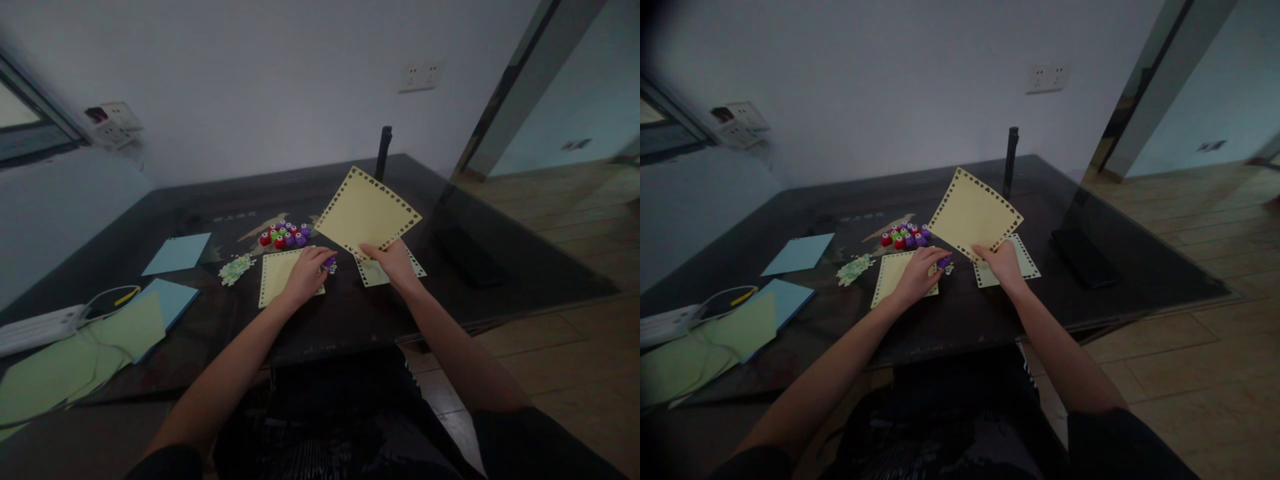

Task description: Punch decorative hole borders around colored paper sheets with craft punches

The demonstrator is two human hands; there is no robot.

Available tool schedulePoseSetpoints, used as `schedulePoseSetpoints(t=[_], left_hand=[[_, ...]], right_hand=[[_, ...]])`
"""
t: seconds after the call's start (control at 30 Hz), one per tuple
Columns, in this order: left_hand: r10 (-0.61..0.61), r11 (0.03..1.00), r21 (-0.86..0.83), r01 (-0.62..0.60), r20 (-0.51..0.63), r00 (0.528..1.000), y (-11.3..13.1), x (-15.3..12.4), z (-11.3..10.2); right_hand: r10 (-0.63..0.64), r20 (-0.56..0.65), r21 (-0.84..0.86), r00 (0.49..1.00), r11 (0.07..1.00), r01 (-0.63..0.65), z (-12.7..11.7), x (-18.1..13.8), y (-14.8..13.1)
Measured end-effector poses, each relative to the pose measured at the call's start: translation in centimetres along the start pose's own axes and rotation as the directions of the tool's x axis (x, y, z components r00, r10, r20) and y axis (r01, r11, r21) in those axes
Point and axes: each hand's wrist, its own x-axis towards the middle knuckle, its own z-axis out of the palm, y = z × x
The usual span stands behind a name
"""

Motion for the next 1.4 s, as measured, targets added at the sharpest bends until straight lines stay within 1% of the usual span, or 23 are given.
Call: schedulePoseSetpoints(t=[0.07, 0.13, 0.23, 0.3, 0.37, 0.43, 0.53, 0.63, 0.77, 0.93, 1.03, 1.17, 1.27, 1.3, 1.37, 1.4], left_hand=[[0.005, 1.000, 0.011, -0.005, 0.003, 1.000, 0.0, 0.0, 0.0], [0.004, 1.000, 0.020, -0.004, 0.009, 1.000, 0.1, 0.0, 0.0], [0.015, 1.000, 0.024, -0.015, 0.022, 1.000, 0.2, 0.0, 0.1], [0.023, 1.000, 0.018, -0.023, 0.025, 0.999, 0.3, 0.0, 0.1], [0.014, 1.000, 0.004, -0.014, 0.021, 1.000, 0.4, 0.0, 0.1], [-0.011, 1.000, -0.022, 0.012, 0.010, 1.000, 0.5, 0.1, 0.0], [-0.072, 0.993, -0.092, 0.072, -0.004, 0.997, 0.5, 0.0, 0.0], [-0.176, 0.961, -0.215, 0.175, 0.019, 0.984, 0.4, 0.0, 0.1], [-0.310, 0.860, -0.408, 0.306, 0.060, 0.949, 0.7, 0.2, 0.2], [-0.400, 0.692, -0.611, 0.385, 0.119, 0.909, 1.0, 1.2, -0.2], [-0.417, 0.617, -0.665, 0.420, 0.177, 0.892, 0.6, 2.4, -0.2], [-0.455, 0.578, -0.663, 0.475, 0.221, 0.862, -0.5, 5.6, 0.9], [-0.502, 0.587, -0.607, 0.536, 0.246, 0.829, -1.5, 8.9, 2.6], [-0.514, 0.598, -0.578, 0.555, 0.255, 0.819, -1.8, 10.0, 3.3], [-0.558, 0.644, -0.464, 0.607, 0.257, 0.789, -2.4, 12.2, 4.8], [-0.570, 0.654, -0.437, 0.617, 0.251, 0.782, -2.6, 13.1, 5.6]], right_hand=[[0.010, -0.006, 0.008, 1.000, 1.000, -0.010, 0.1, -0.1, 0.0], [0.053, 0.012, 0.046, 0.998, 0.998, -0.054, 0.4, -0.2, -0.1], [0.147, 0.107, 0.158, 0.983, 0.974, -0.162, 1.0, -0.5, -0.2], [0.176, 0.161, 0.200, 0.971, 0.958, -0.207, 1.3, -0.6, -0.3], [0.185, 0.183, 0.196, 0.965, 0.955, -0.221, 1.5, -0.7, -0.3], [0.195, 0.179, 0.173, 0.964, 0.959, -0.226, 1.4, -0.6, -0.3], [0.209, 0.137, 0.191, 0.968, 0.954, -0.233, 1.1, -0.3, -0.1], [0.194, 0.068, 0.243, 0.979, 0.948, -0.205, 0.6, 0.0, 0.1], [0.168, -0.056, 0.244, 0.984, 0.958, -0.150, -0.6, 0.7, 0.2], [0.155, -0.167, 0.288, 0.974, 0.952, -0.102, -3.2, 1.3, 0.0], [0.156, -0.232, 0.300, 0.960, 0.950, -0.082, -5.4, 1.3, -0.1], [0.134, -0.309, 0.257, 0.942, 0.965, -0.053, -8.2, 1.4, 0.5], [0.125, -0.341, 0.240, 0.932, 0.970, -0.043, -9.6, 1.3, 1.2], [0.129, -0.345, 0.243, 0.930, 0.969, -0.045, -9.9, 1.2, 1.4], [0.141, -0.344, 0.255, 0.928, 0.966, -0.053, -10.0, 1.1, 1.7], [0.145, -0.343, 0.260, 0.928, 0.964, -0.055, -10.0, 1.0, 1.7]])
